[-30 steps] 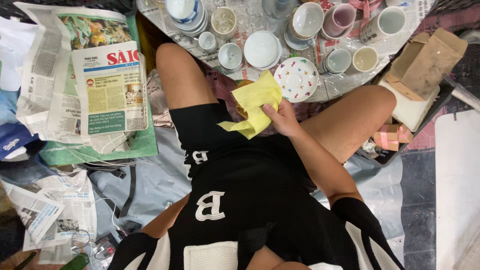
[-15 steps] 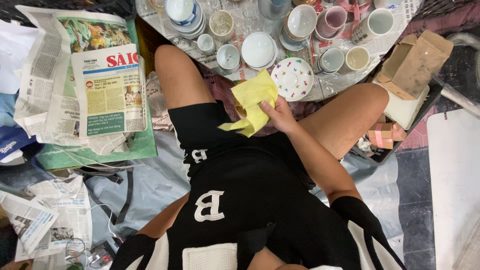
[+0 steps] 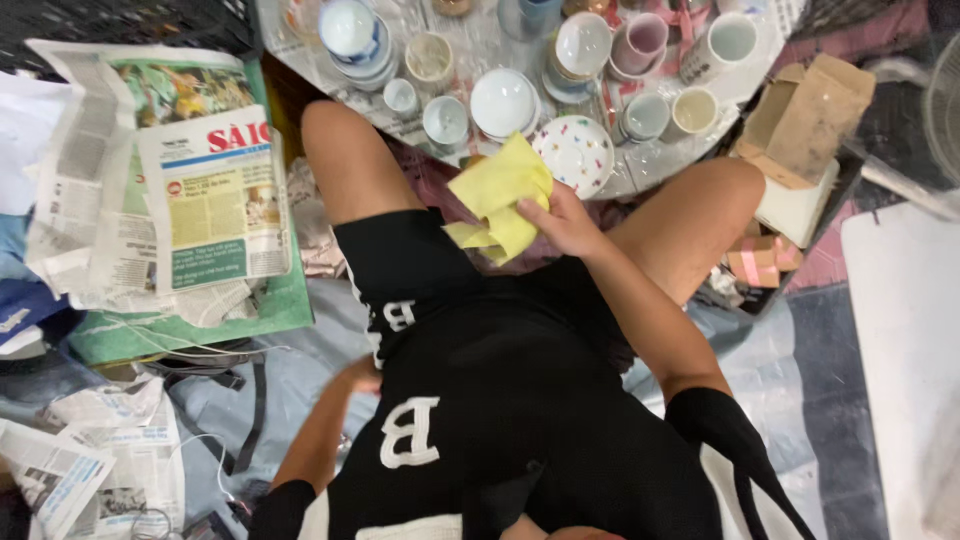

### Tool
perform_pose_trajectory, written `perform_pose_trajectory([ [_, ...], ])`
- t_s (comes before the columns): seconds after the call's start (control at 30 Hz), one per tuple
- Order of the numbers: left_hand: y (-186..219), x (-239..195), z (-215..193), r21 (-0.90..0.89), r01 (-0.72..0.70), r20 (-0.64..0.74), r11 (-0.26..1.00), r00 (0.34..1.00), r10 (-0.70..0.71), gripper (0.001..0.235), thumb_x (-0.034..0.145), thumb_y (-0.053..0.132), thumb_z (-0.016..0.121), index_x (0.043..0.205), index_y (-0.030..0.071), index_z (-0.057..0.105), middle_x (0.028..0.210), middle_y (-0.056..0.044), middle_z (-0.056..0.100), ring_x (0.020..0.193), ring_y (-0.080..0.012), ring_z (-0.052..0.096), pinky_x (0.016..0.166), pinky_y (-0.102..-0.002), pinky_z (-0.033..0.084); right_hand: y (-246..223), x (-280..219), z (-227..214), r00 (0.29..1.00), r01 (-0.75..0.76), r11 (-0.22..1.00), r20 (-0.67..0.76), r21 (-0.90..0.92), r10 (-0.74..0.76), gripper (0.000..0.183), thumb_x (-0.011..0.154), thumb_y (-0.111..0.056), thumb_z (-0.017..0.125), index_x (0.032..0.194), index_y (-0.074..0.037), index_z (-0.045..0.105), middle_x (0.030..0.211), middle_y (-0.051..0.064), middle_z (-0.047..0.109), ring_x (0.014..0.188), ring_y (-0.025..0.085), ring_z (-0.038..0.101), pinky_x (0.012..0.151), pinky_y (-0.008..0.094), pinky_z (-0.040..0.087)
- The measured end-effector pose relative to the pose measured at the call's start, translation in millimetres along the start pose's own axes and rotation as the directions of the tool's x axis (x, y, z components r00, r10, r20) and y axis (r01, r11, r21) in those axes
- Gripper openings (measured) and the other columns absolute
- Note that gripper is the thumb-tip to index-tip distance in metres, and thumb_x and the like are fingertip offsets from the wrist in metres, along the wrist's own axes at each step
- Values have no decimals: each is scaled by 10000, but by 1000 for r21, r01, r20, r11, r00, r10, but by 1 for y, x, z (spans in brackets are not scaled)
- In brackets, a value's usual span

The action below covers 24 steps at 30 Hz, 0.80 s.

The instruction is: The person wipes various ceramic and glass items with a yellow cloth. They handle a small bowl, a larger bowl, and a glass, wiping each item individually and placing them back on the table.

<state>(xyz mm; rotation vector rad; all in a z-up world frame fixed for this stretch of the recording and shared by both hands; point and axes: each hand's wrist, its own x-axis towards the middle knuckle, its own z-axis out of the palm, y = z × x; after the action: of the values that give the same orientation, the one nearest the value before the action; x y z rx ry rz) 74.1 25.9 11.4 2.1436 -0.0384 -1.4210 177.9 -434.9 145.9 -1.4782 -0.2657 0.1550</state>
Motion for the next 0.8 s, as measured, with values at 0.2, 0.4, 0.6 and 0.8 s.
perform_pose_trajectory([
  [0.2, 140, -80, -130, 202, -391, -806, 898, 455, 379, 356, 981, 389, 638, 1018, 49, 737, 722, -71, 706, 619, -197, 693, 594, -342, 520, -41, -1, 11, 983, 185, 965, 42, -185, -181, 211, 1058, -88, 586, 1228, 14, 657, 1138, 83, 733, 989, 180, 701, 889, 336, 570],
  [0.4, 279, -12, -124, -311, -915, -463, 259, 383, 799, 850, 1065, 644, 454, 1620, 56, 190, 1566, -133, 436, 1426, -225, 474, 1177, -386, 419, -81, 35, 38, 752, 623, 490, 294, -610, -590, 411, 802, -81, 649, 1186, 62, 619, 1087, 213, 631, 904, 443, 628, 830, 496, 514],
  [0.6, 292, 97, -114, -847, -529, -290, 45, 533, 795, 903, 1065, 748, 346, 1573, 4, 416, 1526, -152, 533, 1410, -279, 530, 1222, -450, 409, -32, 34, -9, 806, 583, 652, 243, -485, -540, 281, 1062, -105, 477, 1282, 27, 591, 1244, 218, 646, 1075, 421, 670, 976, 475, 549],
  [0.8, 302, 79, -125, -921, -320, -385, -222, 664, 641, 913, 971, 766, 258, 1570, 84, 358, 1536, -162, 494, 1396, -338, 531, 1164, -536, 450, 25, 15, -58, 883, -55, 982, -450, 182, 133, 451, 1146, -355, 452, 1242, 39, 650, 1046, 94, 720, 838, 152, 643, 717, 302, 494],
])
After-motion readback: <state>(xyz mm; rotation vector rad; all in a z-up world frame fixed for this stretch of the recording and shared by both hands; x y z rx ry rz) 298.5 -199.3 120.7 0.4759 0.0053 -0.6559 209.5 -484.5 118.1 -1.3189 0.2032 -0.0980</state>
